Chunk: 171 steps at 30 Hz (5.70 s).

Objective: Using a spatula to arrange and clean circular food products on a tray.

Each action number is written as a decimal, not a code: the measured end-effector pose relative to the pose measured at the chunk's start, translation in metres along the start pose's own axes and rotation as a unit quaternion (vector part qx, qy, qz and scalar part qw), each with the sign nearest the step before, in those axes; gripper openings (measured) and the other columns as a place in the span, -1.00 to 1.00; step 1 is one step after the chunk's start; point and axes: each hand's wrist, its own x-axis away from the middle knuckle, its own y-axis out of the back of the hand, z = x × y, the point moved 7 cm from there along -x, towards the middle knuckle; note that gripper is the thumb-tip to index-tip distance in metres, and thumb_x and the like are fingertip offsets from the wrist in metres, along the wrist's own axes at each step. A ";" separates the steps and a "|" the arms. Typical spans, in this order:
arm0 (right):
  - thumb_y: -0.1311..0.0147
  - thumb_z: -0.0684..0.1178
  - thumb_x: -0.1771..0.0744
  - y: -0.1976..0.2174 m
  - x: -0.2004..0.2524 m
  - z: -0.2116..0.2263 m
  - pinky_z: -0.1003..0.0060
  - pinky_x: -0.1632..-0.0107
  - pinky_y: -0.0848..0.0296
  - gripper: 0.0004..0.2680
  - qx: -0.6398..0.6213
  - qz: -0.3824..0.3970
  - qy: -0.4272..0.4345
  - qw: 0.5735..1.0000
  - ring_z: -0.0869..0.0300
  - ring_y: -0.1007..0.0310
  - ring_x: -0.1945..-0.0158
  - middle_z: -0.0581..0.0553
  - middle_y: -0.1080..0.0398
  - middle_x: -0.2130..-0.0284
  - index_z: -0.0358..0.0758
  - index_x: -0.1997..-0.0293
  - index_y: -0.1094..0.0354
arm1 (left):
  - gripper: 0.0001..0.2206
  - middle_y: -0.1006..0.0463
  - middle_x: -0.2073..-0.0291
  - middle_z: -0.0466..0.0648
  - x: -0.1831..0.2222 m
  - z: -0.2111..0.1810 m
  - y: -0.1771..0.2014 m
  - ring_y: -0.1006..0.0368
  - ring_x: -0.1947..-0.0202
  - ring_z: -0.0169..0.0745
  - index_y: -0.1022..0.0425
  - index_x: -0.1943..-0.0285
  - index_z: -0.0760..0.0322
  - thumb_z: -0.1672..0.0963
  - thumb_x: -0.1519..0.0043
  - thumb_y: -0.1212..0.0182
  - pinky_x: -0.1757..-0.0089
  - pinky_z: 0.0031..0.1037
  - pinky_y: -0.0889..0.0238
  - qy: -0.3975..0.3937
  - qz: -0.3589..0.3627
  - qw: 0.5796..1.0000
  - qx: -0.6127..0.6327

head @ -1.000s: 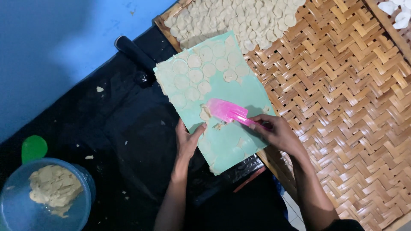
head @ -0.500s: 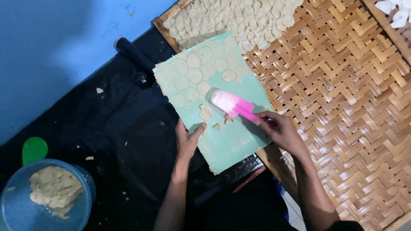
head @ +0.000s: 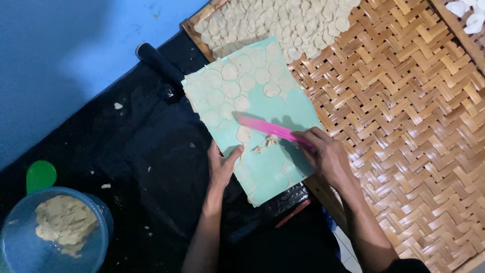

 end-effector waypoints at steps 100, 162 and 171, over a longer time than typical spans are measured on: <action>-0.20 -0.19 -0.39 0.104 -0.084 -0.162 -0.02 0.16 -0.46 -0.81 0.155 -0.328 -0.129 0.923 -0.15 -0.53 0.19 -0.33 -0.49 0.14 -0.27 -0.13 -0.49 | -0.57 -0.56 0.04 0.05 0.003 -0.010 -0.004 -0.46 0.09 -0.24 -0.37 -0.20 0.51 0.28 -0.12 -0.28 0.04 -0.41 -0.35 -0.002 0.024 1.000 0.016; -0.15 -0.04 -0.35 0.019 0.020 -0.004 0.21 0.43 -0.40 -0.77 -0.035 -0.092 -0.147 0.984 0.17 -0.40 0.56 -0.23 -0.50 0.44 -0.24 -0.11 -0.50 | -0.62 -0.51 -0.06 0.04 0.001 0.008 0.007 -0.40 -0.04 -0.15 -0.40 -0.27 0.46 0.15 -0.28 -0.06 -0.07 -0.39 -0.24 0.054 -0.034 0.991 0.120; -0.18 -0.03 -0.35 -0.012 -0.019 -0.015 0.16 0.42 -0.47 -0.77 -0.009 -0.049 -0.095 0.994 0.11 -0.47 0.56 -0.21 -0.57 0.37 -0.16 -0.11 -0.53 | -0.62 -0.52 -0.06 0.02 0.001 0.002 0.003 -0.41 -0.04 -0.17 -0.40 -0.26 0.41 0.14 -0.27 -0.06 -0.06 -0.40 -0.24 0.060 -0.020 0.986 0.151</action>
